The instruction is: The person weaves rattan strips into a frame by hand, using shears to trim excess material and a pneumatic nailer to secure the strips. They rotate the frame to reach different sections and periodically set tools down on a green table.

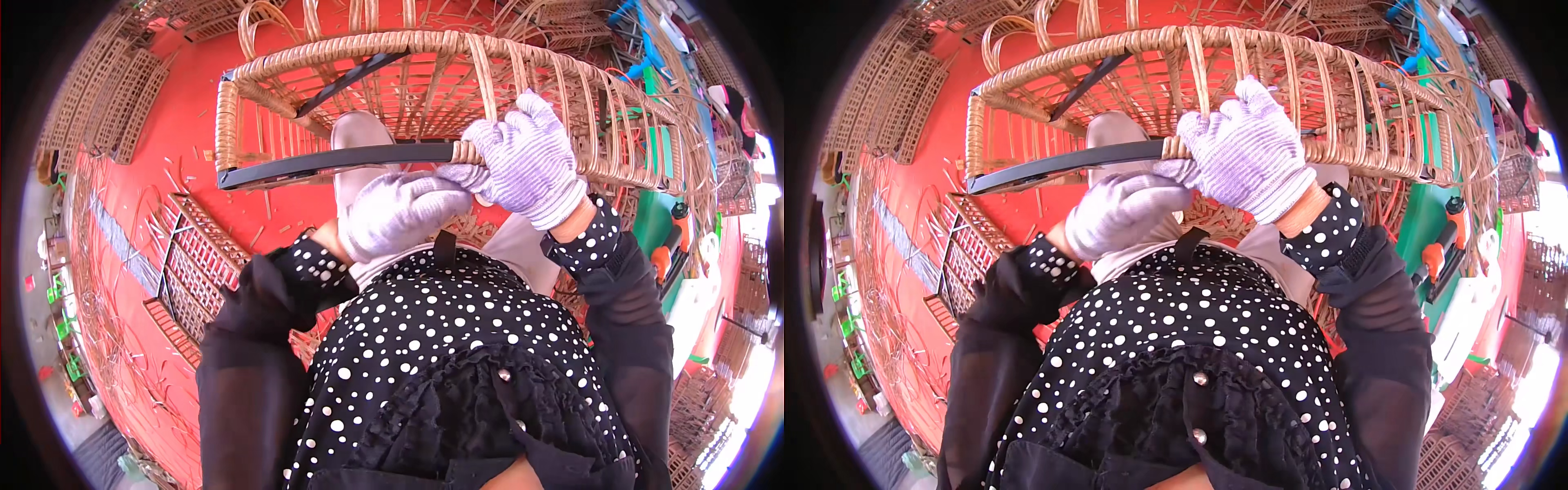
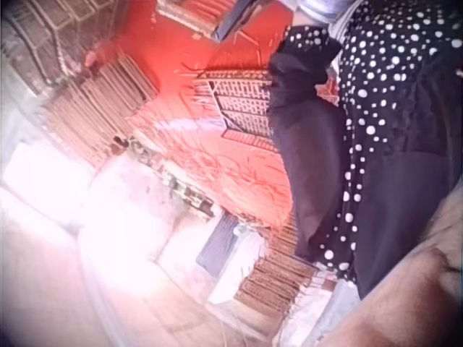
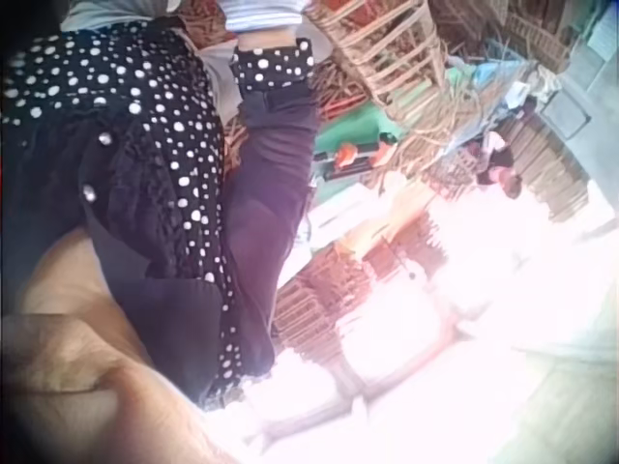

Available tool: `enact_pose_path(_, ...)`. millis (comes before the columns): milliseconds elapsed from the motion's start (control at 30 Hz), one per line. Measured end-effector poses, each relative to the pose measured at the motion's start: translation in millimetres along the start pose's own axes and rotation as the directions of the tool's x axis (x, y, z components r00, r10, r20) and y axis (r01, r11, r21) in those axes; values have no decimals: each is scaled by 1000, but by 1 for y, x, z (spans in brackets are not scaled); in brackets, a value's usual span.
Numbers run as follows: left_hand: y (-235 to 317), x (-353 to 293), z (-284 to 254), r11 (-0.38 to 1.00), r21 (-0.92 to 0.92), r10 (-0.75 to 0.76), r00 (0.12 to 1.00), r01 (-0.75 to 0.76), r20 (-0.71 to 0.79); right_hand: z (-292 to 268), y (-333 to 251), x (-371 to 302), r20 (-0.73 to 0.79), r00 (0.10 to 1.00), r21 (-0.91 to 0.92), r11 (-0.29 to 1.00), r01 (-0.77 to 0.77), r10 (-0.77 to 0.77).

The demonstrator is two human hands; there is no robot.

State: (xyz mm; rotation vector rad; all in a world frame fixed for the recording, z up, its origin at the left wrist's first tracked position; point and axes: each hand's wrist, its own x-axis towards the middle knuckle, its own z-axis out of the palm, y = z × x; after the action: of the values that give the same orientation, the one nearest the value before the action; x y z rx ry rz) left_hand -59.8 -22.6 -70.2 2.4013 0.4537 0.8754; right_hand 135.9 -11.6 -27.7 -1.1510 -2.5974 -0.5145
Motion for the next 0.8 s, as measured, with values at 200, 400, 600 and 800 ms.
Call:
enact_pose_path(200, 25, 40, -72, 945, 105, -290, 941, 311, -177, 1, -4, -4, 34, 997, -19, 998, -62, 63)
enact_pose_path(400, -13, 78, -68, 248, 291, -876, 86, 924, 475, 0, -16, -3, 9, 999, -85, 995, -43, 44)
enact_pose_path(600, -33, 60, -62, 354, -360, -705, 499, 863, 504, 5, -14, -9, -72, 997, -47, 998, -45, 41)
enact_pose_path(800, 24, 54, -59, 746, -262, -623, 781, 612, 53, 1, -8, -8, 2, 998, -8, 998, -66, 66)
